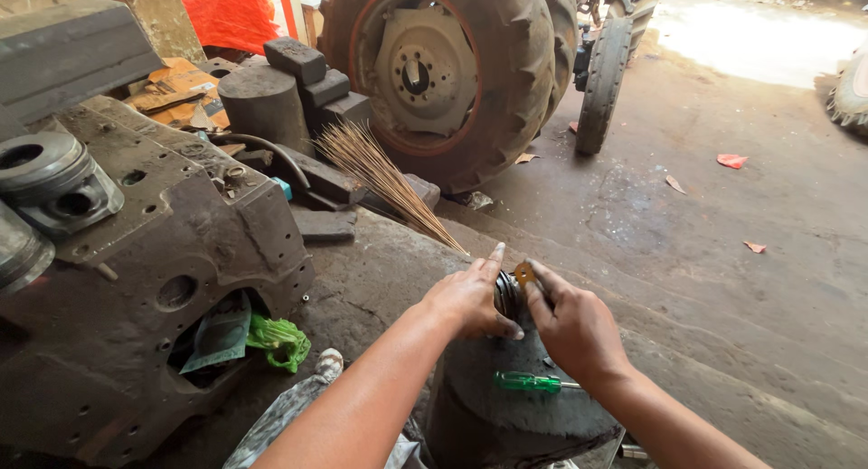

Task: The person uses a small metal scraper to clean the surface of a cylindrical mechanical part held on a metal stand. They repeatedly scrape and rotate the part to remove residue from its exterior.

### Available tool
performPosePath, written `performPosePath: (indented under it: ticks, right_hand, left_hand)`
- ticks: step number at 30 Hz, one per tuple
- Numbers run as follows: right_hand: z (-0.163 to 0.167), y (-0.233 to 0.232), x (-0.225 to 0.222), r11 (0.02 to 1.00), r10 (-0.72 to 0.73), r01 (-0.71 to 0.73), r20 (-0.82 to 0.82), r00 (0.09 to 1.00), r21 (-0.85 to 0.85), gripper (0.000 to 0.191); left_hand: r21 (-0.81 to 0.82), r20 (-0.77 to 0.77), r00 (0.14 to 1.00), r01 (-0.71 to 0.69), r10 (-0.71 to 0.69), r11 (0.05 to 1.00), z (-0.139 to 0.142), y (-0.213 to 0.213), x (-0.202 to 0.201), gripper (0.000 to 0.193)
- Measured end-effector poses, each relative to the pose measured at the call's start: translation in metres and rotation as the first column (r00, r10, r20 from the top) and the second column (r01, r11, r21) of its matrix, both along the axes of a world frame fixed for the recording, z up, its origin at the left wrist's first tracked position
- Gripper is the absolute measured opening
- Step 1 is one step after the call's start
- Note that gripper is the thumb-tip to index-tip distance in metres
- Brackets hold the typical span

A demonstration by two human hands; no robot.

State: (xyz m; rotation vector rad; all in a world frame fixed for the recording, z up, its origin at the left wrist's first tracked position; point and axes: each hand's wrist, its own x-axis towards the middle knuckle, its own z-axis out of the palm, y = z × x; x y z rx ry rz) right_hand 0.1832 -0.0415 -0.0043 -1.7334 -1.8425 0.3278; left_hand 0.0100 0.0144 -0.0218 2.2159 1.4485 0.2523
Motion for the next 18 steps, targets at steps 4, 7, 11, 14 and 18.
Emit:
performPosePath:
  ticks: [4, 7, 11, 14, 18]
  right_hand:
    - [0.003, -0.003, 0.005, 0.999, 0.053, -0.051, 0.093, 0.994, -0.016, 0.047]
    - [0.006, -0.003, 0.002, 0.998, 0.041, -0.035, 0.137, 0.990, -0.045, 0.048]
    - [0.015, 0.001, -0.010, 0.999, 0.037, -0.037, 0.231, 0.972, -0.005, 0.047]
    - [0.020, -0.004, -0.014, 0.999, 0.036, -0.039, 0.270, 0.962, 0.006, 0.046]
    - [0.024, -0.008, -0.013, 0.996, 0.068, -0.047, 0.329, 0.942, -0.074, 0.047]
  left_hand:
    - [-0.046, -0.007, 1.000, -0.028, 0.027, 0.999, 0.003, -0.002, 0.000, 0.144]
    - [-0.061, -0.011, 1.000, -0.028, 0.027, 0.998, 0.007, -0.004, 0.001, 0.144]
    - [-0.029, -0.016, 0.999, -0.031, 0.031, 0.999, 0.011, -0.006, 0.001, 0.143]
    - [-0.059, -0.013, 0.999, -0.049, 0.049, 0.997, 0.012, -0.007, 0.001, 0.143]
    - [-0.056, -0.034, 0.999, -0.038, 0.036, 0.998, 0.008, -0.007, 0.004, 0.144]
